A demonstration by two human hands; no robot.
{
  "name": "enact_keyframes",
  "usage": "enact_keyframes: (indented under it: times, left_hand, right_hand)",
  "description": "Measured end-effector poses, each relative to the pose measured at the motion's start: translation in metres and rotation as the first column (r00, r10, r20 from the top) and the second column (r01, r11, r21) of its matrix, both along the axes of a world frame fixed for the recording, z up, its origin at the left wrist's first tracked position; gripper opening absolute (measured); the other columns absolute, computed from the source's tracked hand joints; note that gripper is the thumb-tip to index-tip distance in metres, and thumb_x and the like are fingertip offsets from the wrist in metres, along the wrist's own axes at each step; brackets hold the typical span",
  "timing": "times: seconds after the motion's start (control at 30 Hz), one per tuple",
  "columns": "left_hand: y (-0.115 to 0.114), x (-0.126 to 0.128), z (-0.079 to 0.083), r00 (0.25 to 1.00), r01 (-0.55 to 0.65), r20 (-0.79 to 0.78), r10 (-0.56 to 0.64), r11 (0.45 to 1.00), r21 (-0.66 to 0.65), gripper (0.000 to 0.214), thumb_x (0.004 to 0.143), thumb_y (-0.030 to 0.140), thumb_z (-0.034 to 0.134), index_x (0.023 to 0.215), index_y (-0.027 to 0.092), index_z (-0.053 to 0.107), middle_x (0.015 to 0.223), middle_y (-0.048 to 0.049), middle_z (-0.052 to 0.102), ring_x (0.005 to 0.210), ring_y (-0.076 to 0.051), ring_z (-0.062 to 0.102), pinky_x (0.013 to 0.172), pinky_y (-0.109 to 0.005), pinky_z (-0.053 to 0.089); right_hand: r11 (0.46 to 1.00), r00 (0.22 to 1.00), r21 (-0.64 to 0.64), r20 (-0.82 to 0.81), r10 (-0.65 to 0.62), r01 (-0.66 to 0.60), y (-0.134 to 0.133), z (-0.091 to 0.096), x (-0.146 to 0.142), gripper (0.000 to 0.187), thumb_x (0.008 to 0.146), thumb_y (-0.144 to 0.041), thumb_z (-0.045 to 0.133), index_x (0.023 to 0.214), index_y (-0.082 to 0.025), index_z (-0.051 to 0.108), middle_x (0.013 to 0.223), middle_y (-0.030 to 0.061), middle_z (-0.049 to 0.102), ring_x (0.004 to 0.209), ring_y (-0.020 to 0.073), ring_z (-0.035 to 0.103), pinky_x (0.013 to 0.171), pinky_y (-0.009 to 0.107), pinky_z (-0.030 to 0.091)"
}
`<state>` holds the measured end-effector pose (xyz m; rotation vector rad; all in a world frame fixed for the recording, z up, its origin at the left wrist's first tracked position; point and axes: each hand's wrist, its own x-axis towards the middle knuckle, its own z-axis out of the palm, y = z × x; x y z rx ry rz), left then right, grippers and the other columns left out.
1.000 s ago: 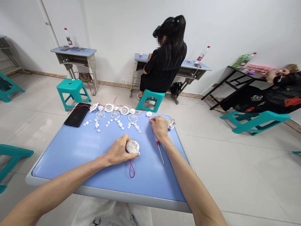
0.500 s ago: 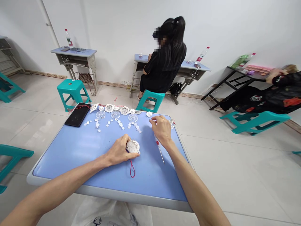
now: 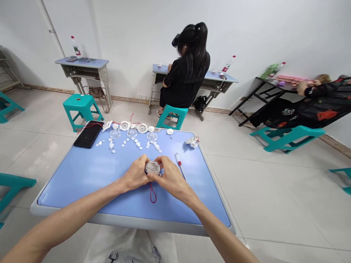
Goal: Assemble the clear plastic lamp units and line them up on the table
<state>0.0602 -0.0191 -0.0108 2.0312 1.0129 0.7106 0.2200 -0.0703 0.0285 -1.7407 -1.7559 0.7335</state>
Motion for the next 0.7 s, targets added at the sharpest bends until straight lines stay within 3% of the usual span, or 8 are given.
enact_keyframes:
  times: [0.2,0.5,0.7]
  left_hand:
    - [0.002,-0.002,0.0,0.999,0.039,-0.011,-0.04,0.999,-0.026,0.054,0.058,0.041,0.084,0.084,0.023,0.04,0.085,-0.0003,0.053,0.077,-0.021,0.055,0.063,-0.03,0.041]
    - [0.003,-0.006,0.001,0.994,0.096,0.057,-0.095,0.995,-0.003,0.048,0.069,0.036,0.078,0.101,0.021,0.045,0.1,-0.0047,0.06,0.09,-0.023,0.06,0.077,-0.033,0.048]
    - [0.004,-0.007,0.001,0.977,0.197,0.067,-0.203,0.977,0.083,0.062,0.069,0.027,0.079,0.122,0.021,0.048,0.118,-0.0088,0.055,0.109,-0.026,0.056,0.093,-0.039,0.047]
  right_hand:
    - [0.999,0.996,-0.033,-0.088,0.004,-0.007,0.004,-0.005,0.0,0.033,0.075,-0.035,0.067,0.103,-0.02,0.06,0.104,0.0081,0.064,0.092,0.0223,0.065,0.065,0.033,0.057]
    - [0.993,0.987,-0.002,-0.109,0.117,-0.118,0.008,-0.007,0.013,0.041,0.076,-0.03,0.065,0.116,-0.022,0.063,0.111,0.0077,0.065,0.103,0.0233,0.063,0.075,0.035,0.058]
    - [0.985,0.969,0.02,-0.177,0.17,-0.17,0.011,-0.01,0.02,0.061,0.076,-0.027,0.064,0.135,-0.023,0.047,0.119,0.0082,0.066,0.109,0.023,0.063,0.089,0.041,0.055]
